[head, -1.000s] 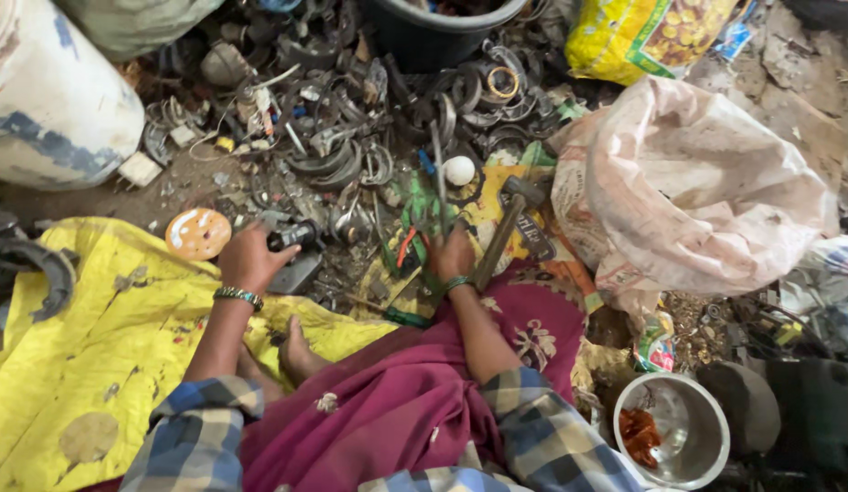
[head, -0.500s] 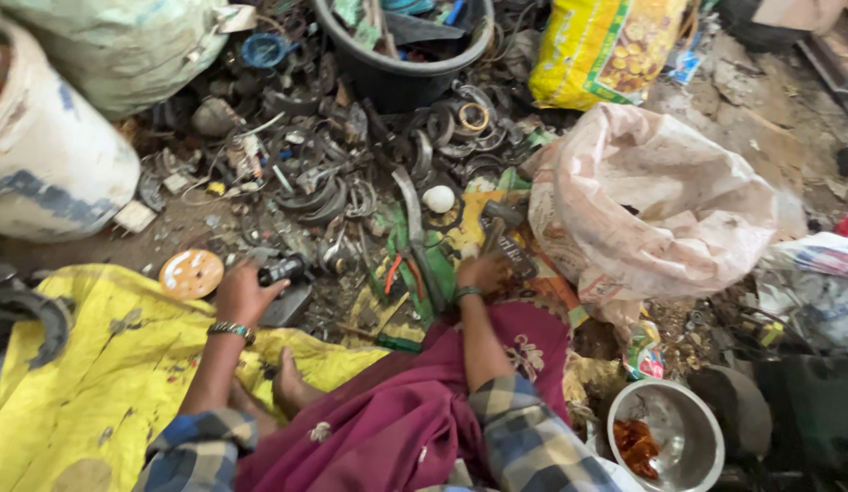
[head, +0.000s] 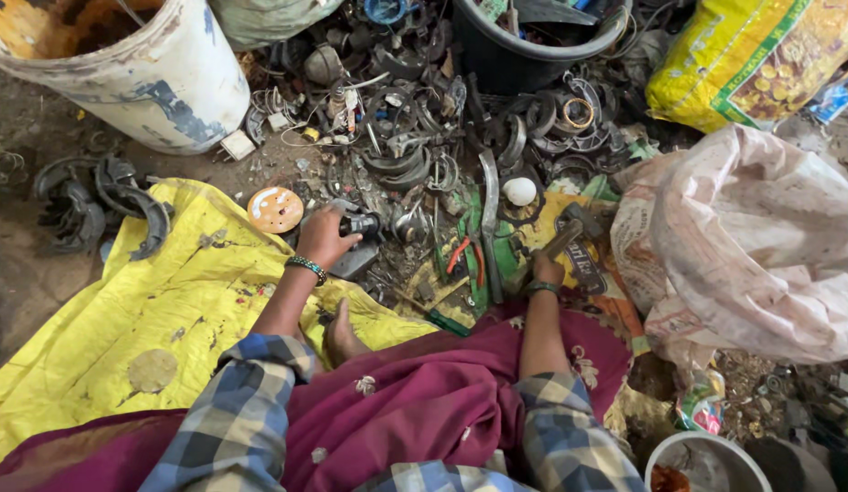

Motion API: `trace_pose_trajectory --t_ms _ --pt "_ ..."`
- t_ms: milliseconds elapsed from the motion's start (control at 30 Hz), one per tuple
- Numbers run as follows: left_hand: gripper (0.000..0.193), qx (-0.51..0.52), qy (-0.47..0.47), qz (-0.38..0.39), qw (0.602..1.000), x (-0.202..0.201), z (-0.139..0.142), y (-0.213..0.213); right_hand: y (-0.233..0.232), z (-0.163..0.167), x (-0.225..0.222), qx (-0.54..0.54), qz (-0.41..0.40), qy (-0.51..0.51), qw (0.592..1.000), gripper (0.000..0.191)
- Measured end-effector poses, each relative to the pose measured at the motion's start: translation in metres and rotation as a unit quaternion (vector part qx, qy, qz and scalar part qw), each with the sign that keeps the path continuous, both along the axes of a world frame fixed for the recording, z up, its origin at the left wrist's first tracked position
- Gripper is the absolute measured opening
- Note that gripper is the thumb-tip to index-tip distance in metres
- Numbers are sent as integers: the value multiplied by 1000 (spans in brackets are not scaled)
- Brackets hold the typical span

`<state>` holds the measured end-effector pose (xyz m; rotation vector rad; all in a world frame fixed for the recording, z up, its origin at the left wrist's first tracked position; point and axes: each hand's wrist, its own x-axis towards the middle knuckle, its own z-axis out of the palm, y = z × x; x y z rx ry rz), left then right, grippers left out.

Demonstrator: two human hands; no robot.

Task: The person sits on the ground and works a metal component on a hexagonal metal block, first handling and positioning the part by hand, then repeatedly striking it with a hammer and a large curved blade to break or shape it, repositioning the part between strikes.

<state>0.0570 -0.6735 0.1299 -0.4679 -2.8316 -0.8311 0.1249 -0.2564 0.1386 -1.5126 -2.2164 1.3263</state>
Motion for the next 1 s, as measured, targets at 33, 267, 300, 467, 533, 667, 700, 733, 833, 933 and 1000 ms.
trace_pose_trajectory --t_ms 33,267,300,467,533,667,700,733,833,933,1000 --pt "59 0 9 -1 1000 0 -1 -1 3 1 -2 -21 2 28 999 56" --pt "52 8 -29 -38 999 -7 -2 -13 15 3 -17 -495 -94 388 772 21" --pt "53 5 -20 -41 999 -8 -2 -13 16 2 -17 -489 -95 382 778 20" --pt "52 -39 -55 -3 998 -10 1 -9 7 -9 -11 -376 -59 329 865 15" --pt "50 -39 -45 6 998 -10 1 -8 -4 -13 -7 -306 -5 314 899 13" --pt "51 -42 -11 4 999 -8 -1 -12 -38 1 2 -162 129 349 914 16" --pt "49 -35 -17 4 999 -7 -1 -14 -49 10 1 -125 160 380 902 21" --pt "48 -29 -25 4 999 -5 -2 -18 -61 19 1 -88 189 409 888 26" --pt "49 -42 -27 20 999 0 -2 -26 -92 45 4 -43 244 410 878 35" --pt "50 5 -67 29 997 3 -3 -30 -127 53 24 -63 330 367 867 34" --pt "48 4 -56 24 998 3 -4 -30 -153 46 38 -99 363 271 886 26"
